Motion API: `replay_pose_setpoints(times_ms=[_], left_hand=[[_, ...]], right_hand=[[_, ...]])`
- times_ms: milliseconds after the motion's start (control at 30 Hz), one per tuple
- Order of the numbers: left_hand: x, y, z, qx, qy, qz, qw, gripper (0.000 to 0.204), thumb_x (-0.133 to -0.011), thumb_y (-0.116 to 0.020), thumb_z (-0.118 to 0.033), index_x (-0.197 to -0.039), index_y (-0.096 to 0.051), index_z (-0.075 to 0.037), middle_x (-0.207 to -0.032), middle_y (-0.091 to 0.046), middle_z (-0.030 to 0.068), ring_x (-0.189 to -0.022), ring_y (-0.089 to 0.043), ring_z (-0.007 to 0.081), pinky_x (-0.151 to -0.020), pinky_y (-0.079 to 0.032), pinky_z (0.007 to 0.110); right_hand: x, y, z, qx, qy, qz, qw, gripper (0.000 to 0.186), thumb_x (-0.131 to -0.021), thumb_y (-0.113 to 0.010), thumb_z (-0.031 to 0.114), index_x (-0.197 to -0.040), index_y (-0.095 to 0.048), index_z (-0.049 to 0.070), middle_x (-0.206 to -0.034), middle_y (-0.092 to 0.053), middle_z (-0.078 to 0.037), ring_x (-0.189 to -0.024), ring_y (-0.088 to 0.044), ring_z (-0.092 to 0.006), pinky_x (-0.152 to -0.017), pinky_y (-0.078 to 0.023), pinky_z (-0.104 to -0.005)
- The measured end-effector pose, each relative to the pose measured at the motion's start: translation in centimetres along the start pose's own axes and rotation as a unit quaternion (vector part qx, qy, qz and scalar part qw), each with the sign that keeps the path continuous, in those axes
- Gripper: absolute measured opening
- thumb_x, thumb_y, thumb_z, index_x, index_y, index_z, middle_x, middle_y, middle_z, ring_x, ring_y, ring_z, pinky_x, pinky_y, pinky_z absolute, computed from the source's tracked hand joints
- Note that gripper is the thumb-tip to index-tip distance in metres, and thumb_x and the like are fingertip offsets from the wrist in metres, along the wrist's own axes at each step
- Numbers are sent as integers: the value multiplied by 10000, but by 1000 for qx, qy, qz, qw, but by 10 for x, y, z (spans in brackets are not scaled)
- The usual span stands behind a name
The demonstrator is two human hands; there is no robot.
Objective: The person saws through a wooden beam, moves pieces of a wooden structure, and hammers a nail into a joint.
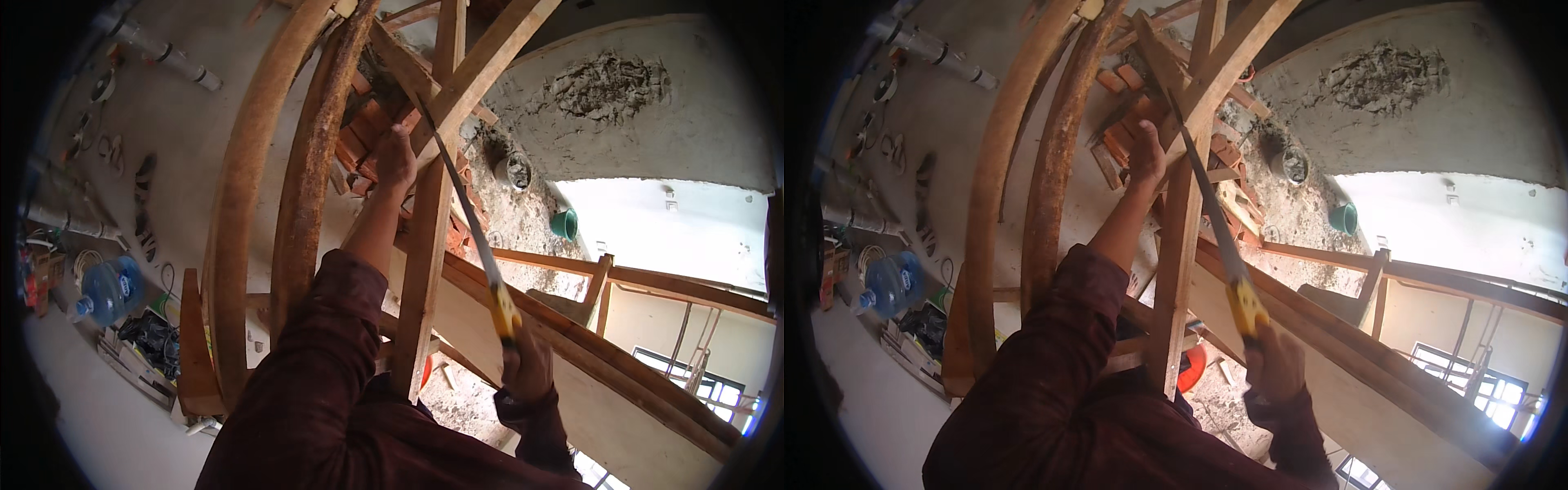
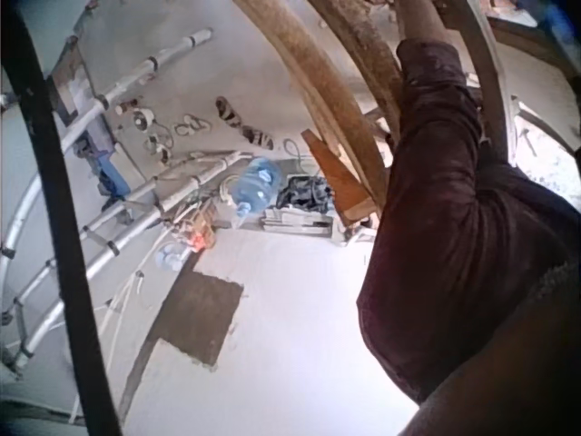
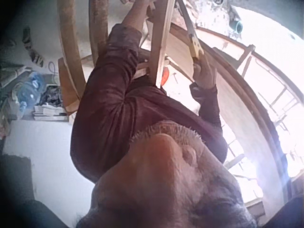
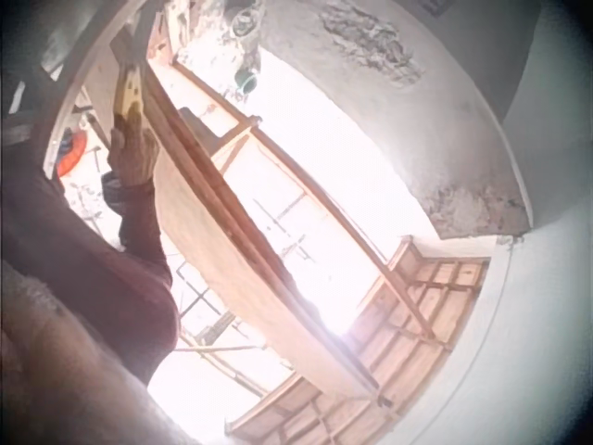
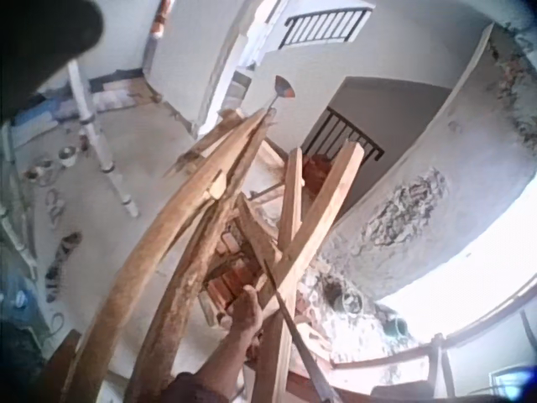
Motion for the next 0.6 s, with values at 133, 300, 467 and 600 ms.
replay_pose_setpoints(times_ms=[133,300,467,600], left_hand=[[12,-26,-21,67,-101,-38,992,762,-999,-148,-551,-989,-581,76,-956,-597,339,-960,-561,500,-843,-404,530],[-8,-28,-3,-16,-97,21,995,709,-1003,-157,-543,-1188,-473,64,-1161,-529,323,-1139,-478,466,-964,-347,471],[-5,8,4,-25,-77,-57,995,816,-995,-62,-556,-973,-575,78,-935,-600,336,-971,-544,524,-882,-379,559],[3,9,-7,-8,-101,-31,994,797,-992,-89,-569,-938,-571,63,-922,-599,343,-943,-556,528,-860,-394,562]], right_hand=[[-174,-46,-56,40,19,9,999,270,-953,-521,371,-1032,-582,120,-682,-627,-184,-640,-630,-403,-555,-491,-501],[-173,-48,-21,62,177,-75,979,231,-908,-540,141,-1091,-552,1,-893,-561,-229,-591,-560,-387,-506,-428,-476],[-43,-27,-5,8,82,-6,997,329,-937,-524,172,-1209,-570,-9,-725,-612,-191,-643,-632,-364,-537,-476,-439],[-124,-42,-24,99,74,23,992,219,-916,-572,166,-1105,-597,58,-854,-610,-161,-597,-624,-330,-516,-488,-432]])
Point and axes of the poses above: each hand's wrist, its own x-axis away from the middle knuckle, its own y-axis out of the back of the hand, z = x × y, the point moved 3 cm from there along -x, towards the middle knuckle
